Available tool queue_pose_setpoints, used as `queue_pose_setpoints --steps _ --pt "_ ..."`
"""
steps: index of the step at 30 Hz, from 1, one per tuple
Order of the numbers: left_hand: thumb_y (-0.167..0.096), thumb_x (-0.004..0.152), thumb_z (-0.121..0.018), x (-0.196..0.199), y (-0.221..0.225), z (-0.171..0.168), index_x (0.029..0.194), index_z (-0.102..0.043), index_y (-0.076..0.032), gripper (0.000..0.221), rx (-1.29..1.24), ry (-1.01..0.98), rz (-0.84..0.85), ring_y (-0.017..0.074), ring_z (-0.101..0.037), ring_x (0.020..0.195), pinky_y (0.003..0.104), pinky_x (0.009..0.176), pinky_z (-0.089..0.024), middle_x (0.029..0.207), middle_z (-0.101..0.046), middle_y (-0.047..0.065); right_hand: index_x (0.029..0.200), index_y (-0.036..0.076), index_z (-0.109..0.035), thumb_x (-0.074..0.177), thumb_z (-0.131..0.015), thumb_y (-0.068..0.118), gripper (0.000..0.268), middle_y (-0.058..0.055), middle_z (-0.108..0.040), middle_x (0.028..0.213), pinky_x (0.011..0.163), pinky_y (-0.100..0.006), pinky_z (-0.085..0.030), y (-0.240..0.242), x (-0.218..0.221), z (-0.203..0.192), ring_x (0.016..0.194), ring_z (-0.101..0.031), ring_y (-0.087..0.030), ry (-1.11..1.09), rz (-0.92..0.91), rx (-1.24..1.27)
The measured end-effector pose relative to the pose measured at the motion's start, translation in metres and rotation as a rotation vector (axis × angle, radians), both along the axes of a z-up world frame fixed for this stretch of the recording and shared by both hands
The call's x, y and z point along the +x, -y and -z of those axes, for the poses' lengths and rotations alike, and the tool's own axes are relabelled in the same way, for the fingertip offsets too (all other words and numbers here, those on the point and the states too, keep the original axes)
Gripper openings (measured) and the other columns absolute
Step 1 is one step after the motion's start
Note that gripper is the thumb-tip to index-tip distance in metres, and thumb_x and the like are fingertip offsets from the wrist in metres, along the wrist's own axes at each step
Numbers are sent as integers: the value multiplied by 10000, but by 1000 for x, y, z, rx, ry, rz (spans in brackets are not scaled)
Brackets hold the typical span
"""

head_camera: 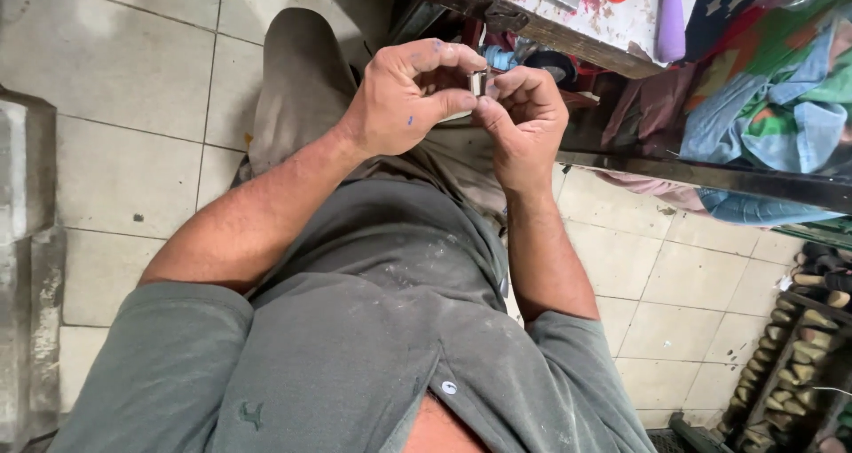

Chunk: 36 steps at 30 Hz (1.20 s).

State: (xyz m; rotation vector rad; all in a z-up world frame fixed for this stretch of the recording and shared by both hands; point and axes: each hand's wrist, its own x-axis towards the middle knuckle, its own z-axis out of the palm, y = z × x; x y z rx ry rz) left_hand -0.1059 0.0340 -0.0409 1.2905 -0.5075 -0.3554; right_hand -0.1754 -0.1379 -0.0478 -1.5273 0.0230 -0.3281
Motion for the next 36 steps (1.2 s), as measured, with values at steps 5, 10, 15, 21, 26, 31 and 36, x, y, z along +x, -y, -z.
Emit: queue_pose_setpoints --steps 5,10,15,21,26,31,36 --pt "-243 823 -941 8 15 32 1139 -754 -121 387 134 -9 -205 121 -645 686 284 605 -553 862 -736 57 1028 -43 -619 913 -777 -49 196 -117 -647 826 649 -281 -543 23 6 33 721 -648 -144 65 7 -34" --pt "-193 840 -925 11 19 28 1156 -724 -88 389 61 -63 -170 116 -673 717 240 632 -553 886 -741 72 1026 -43 -605 879 -797 -86 246 -135 -669 860 704 -307 -569 16 14 16 763 -675 -164 97 64 -31" --pt "-137 887 -873 17 21 32 1158 -700 -30 339 3 -103 -146 119 -690 768 237 659 -575 917 -744 105 978 -24 -580 880 -774 -105 232 -149 -655 902 723 -305 -556 13 31 19 766 -677 -194 222 43 36" --pt "-107 849 -866 42 5 12 1063 -732 -86 254 214 -140 -275 92 -713 774 241 700 -608 892 -776 44 1027 68 -741 842 -902 267 316 -97 -738 933 726 -348 -579 61 62 -27 779 -718 -243 232 -67 -451" --pt "-167 890 -772 61 -14 -18 1040 -645 -147 197 245 56 -430 128 -726 843 376 742 -619 883 -739 3 1077 74 -710 1001 -774 181 146 -133 -621 953 729 -468 -461 158 95 -23 851 -590 -348 9 244 -1498" --pt "-99 836 -791 74 -19 -26 953 -665 -144 178 202 51 -512 69 -644 782 293 684 -570 877 -689 -43 1108 158 -751 929 -698 243 205 -148 -630 1033 746 -515 -492 178 114 -13 883 -645 -411 -211 138 -1473" --pt "-112 742 -762 80 -19 -23 885 -699 -155 162 250 63 -618 24 -603 703 230 598 -496 798 -701 -70 1174 160 -780 881 -646 307 354 -224 -697 1049 827 -556 -504 181 136 -20 957 -648 -465 -288 73 -1550"
